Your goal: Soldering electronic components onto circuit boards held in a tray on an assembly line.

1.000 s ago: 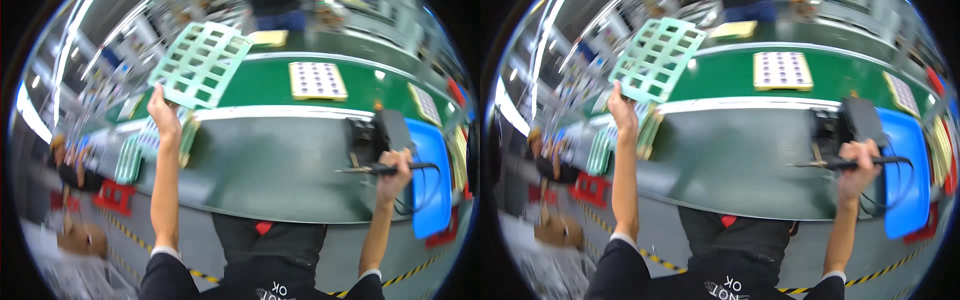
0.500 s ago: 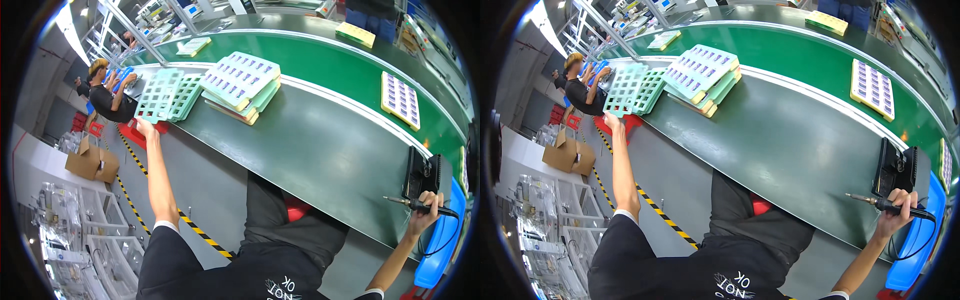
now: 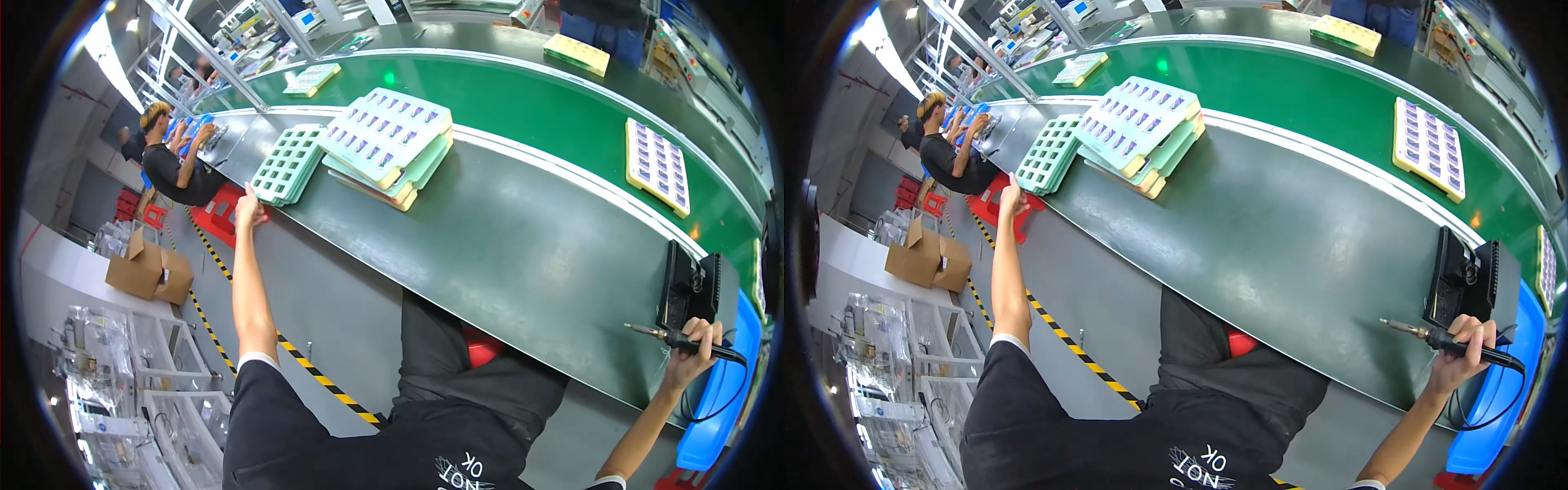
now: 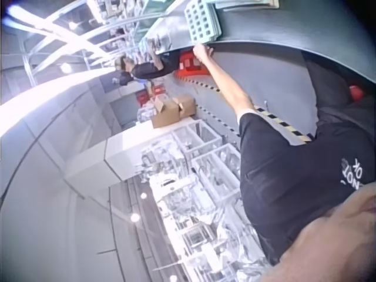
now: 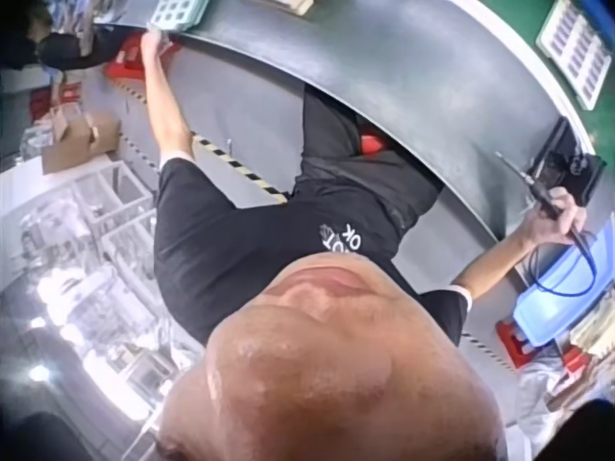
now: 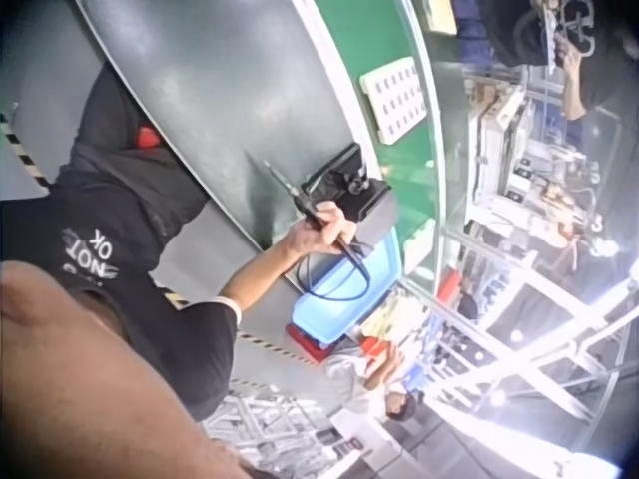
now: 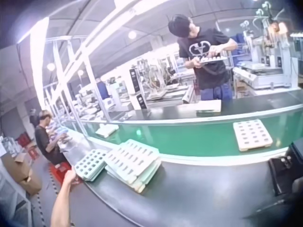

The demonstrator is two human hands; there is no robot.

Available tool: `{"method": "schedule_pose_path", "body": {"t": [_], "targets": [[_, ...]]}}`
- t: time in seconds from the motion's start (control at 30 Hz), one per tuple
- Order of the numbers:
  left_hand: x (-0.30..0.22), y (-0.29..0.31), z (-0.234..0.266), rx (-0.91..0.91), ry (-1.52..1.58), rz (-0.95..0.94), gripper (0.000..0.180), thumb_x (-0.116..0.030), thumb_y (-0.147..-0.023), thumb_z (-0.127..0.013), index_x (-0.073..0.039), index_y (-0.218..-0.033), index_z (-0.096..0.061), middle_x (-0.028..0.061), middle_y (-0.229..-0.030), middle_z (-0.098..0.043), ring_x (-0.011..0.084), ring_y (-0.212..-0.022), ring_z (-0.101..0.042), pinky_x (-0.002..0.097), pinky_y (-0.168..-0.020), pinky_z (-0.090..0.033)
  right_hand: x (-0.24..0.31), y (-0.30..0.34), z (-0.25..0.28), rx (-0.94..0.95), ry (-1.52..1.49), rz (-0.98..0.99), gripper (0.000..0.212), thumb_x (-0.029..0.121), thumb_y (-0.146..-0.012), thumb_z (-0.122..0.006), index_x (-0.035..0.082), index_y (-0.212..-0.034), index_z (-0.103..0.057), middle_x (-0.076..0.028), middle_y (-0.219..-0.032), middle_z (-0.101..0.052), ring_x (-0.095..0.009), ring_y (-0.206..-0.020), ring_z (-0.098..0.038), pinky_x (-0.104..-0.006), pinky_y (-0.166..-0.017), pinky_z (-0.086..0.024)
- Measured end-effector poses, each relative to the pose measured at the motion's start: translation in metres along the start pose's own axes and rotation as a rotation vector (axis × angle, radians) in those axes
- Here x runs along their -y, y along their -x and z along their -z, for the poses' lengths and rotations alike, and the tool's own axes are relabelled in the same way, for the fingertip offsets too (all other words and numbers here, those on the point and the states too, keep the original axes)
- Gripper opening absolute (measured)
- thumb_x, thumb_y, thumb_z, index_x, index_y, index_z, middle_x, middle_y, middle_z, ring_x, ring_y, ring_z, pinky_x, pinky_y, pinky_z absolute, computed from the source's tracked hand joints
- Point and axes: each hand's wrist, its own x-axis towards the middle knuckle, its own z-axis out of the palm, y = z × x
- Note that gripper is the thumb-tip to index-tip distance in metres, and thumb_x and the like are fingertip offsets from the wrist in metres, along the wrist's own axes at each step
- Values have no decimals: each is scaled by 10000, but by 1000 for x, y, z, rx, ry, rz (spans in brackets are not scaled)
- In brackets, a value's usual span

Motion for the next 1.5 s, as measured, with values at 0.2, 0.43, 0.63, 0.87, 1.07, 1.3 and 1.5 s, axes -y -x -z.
{"method": "schedule_pose_path", "body": {"t": [0.2, 0.43, 0.63, 0.87, 1.07, 1.3, 1.5], "targets": [[-52, 74, -8, -155, -42, -524, 616, -560, -875, -416, 36, -945, -557, 152, -763, -624, 247, -537, -624, 341, -535, -502, -2, -2, -1, 3, -26, -13, 266, 92, -877, -451, 90, -653, -307, -7, -564, -330, -66, -487, -247, -226, -437, -179], [-112, 189, -99, 337, 488, -321, 926, -603, -772, -554, 14, -1305, -114, 205, -1012, -490, 232, -641, -597, 358, -512, -548, -7, -2, -8, -6, -14, -10, 258, 86, -884, -452, 86, -657, -330, -7, -556, -340, -53, -458, -234, -215, -414, -183], [-107, 195, -106, 433, 721, -433, 611, -427, -893, -467, 55, -1242, -328, 173, -1116, -477, 266, -850, -602, 366, -658, -548, -19, -9, -3, -12, -17, 12, 258, 84, -889, -453, 85, -661, -333, -1, -558, -329, -53, -476, -232, -210, -430, -184], [-61, 172, -104, 381, 1261, -251, 390, -191, -968, -303, 19, -1288, -378, 148, -1255, -491, 274, -1124, -517, 404, -926, -448, -33, -11, -6, 50, 30, 23, 247, 94, -875, -470, 83, -669, -334, -5, -572, -329, -75, -508, -261, -217, -462, -207], [-31, 164, -103, 565, 1267, -294, 429, -252, -982, -307, 20, -1307, -370, 155, -1259, -497, 273, -1073, -552, 414, -909, -457, -34, -16, -3, 58, -9, 16, 224, 91, -868, -474, 72, -671, -369, -20, -584, -389, -67, -494, -292, -214, -443, -213], [-82, 267, -92, 837, 859, -497, 376, -259, -959, -387, -5, -1223, -474, 55, -1118, -578, 123, -936, -589, 272, -787, -488, -31, -21, -21, 62, -120, -6, 231, 92, -867, -460, 93, -659, -359, -23, -537, -397, -58, -386, -246, -220, -408, -231], [-150, 326, -173, 1337, 438, -834, 478, -222, -934, -469, 28, -1331, -381, 77, -1259, -501, 112, -1125, -460, 234, -957, -337, -23, -18, -18, 28, -201, 38, 237, 155, -875, -437, 105, -657, -360, 5, -473, -358, -61, -359, -234, -235, -395, -214]]}}
